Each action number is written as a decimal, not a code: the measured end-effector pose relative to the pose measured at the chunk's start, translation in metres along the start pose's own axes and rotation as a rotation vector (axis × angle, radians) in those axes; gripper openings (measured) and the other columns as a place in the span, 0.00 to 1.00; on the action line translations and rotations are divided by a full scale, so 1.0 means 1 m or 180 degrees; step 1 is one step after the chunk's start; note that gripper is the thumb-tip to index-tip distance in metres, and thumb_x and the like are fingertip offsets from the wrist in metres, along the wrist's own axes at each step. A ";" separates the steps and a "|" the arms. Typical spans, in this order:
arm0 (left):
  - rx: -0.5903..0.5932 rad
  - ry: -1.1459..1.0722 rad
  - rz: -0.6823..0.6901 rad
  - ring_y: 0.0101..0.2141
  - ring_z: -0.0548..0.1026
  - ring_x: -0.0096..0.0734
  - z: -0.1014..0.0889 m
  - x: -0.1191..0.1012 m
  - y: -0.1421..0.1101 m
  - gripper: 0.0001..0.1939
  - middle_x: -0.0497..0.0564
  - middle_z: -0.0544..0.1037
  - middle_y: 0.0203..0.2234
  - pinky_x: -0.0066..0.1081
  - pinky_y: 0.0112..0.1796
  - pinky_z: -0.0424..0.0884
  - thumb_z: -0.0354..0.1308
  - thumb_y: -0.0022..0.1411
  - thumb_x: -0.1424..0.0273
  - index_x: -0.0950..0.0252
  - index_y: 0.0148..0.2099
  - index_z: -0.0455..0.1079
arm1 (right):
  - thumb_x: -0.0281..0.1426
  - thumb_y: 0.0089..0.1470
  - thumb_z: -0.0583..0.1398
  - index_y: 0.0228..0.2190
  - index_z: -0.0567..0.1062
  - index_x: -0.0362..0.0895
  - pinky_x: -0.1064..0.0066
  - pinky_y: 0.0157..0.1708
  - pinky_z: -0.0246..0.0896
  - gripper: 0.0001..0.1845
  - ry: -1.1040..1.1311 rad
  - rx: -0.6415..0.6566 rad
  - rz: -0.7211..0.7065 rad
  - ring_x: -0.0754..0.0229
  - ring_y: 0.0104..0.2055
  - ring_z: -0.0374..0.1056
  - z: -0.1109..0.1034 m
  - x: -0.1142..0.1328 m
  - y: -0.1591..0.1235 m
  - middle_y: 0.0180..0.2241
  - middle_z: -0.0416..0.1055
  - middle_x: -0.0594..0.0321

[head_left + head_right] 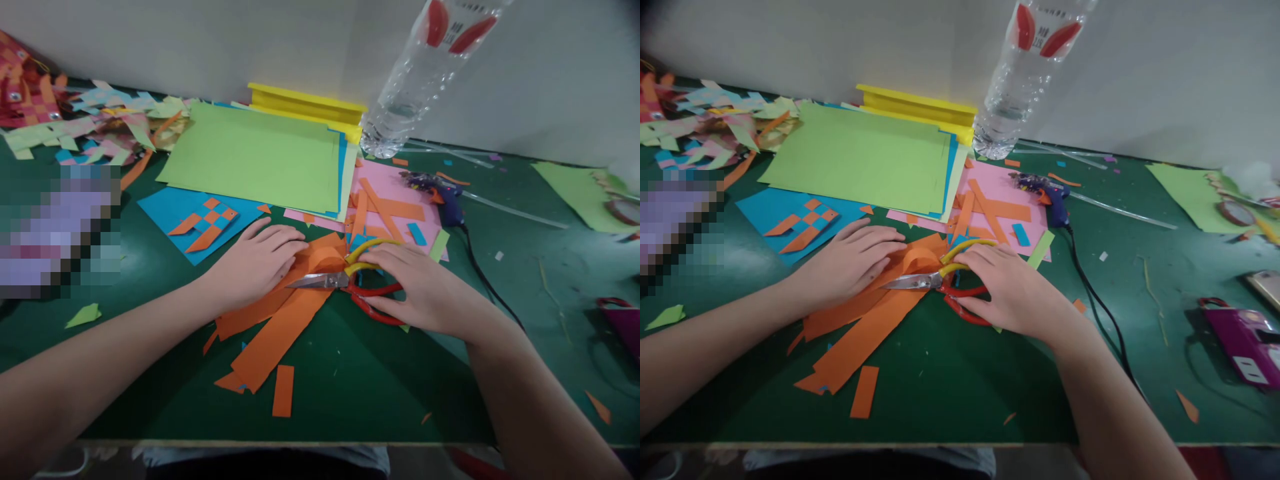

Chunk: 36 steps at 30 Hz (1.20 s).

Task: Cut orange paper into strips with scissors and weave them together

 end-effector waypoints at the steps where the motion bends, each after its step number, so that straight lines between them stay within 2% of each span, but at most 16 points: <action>1: -0.0021 -0.0023 -0.0055 0.57 0.68 0.40 0.000 0.000 0.000 0.16 0.53 0.73 0.55 0.49 0.61 0.57 0.43 0.72 0.72 0.65 0.56 0.67 | 0.40 0.57 0.61 0.48 0.70 0.47 0.52 0.54 0.63 0.19 0.0030 0.0000 0.0016 0.48 0.56 0.68 0.000 -0.001 0.000 0.53 0.72 0.55; 6: 0.0137 -0.0193 0.0047 0.59 0.65 0.42 -0.002 -0.001 0.000 0.15 0.57 0.71 0.56 0.46 0.59 0.61 0.47 0.72 0.67 0.66 0.56 0.66 | 0.40 0.56 0.61 0.48 0.72 0.47 0.50 0.53 0.64 0.19 0.0131 0.0008 0.0039 0.46 0.56 0.68 -0.001 -0.002 0.001 0.53 0.73 0.54; 12: 0.0350 -0.0071 -0.0095 0.63 0.60 0.46 -0.002 -0.007 -0.006 0.24 0.60 0.65 0.62 0.51 0.63 0.55 0.45 0.72 0.58 0.68 0.61 0.62 | 0.39 0.57 0.61 0.48 0.72 0.48 0.50 0.53 0.64 0.18 0.0184 0.0042 0.0024 0.46 0.56 0.68 -0.002 -0.001 0.002 0.53 0.72 0.54; 16: 0.0457 -0.0082 -0.0072 0.65 0.57 0.48 -0.001 -0.009 -0.008 0.29 0.60 0.62 0.63 0.52 0.64 0.52 0.49 0.69 0.54 0.68 0.64 0.59 | 0.41 0.57 0.60 0.48 0.71 0.48 0.50 0.53 0.63 0.18 0.0130 0.0050 0.0030 0.46 0.55 0.69 -0.002 -0.001 0.002 0.53 0.73 0.55; 24: 0.0381 0.0008 0.0073 0.64 0.59 0.46 -0.001 -0.005 -0.004 0.26 0.60 0.64 0.62 0.49 0.63 0.53 0.46 0.72 0.56 0.66 0.63 0.60 | 0.41 0.56 0.62 0.49 0.70 0.45 0.53 0.53 0.63 0.21 -0.0034 -0.0076 0.0062 0.47 0.54 0.69 -0.006 -0.006 -0.003 0.52 0.73 0.54; 29: 0.0364 0.0020 0.0233 0.61 0.62 0.46 -0.001 -0.002 0.001 0.26 0.59 0.67 0.60 0.49 0.62 0.54 0.42 0.73 0.55 0.67 0.62 0.62 | 0.41 0.55 0.62 0.48 0.71 0.47 0.52 0.52 0.64 0.21 -0.0033 -0.0124 0.0082 0.47 0.53 0.70 -0.008 -0.008 -0.004 0.51 0.74 0.55; 36: 0.0325 -0.0274 0.0134 0.58 0.66 0.41 -0.003 0.003 0.003 0.18 0.55 0.68 0.59 0.43 0.59 0.61 0.43 0.74 0.63 0.64 0.59 0.65 | 0.40 0.54 0.63 0.48 0.73 0.48 0.54 0.50 0.64 0.20 0.0226 -0.0083 0.0070 0.48 0.51 0.71 -0.011 -0.008 -0.002 0.50 0.75 0.57</action>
Point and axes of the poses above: each hand's wrist, its own y-axis towards the middle knuckle, its own z-axis out of the palm, x = y × z, the point moved 4 cm from there along y, towards the middle knuckle
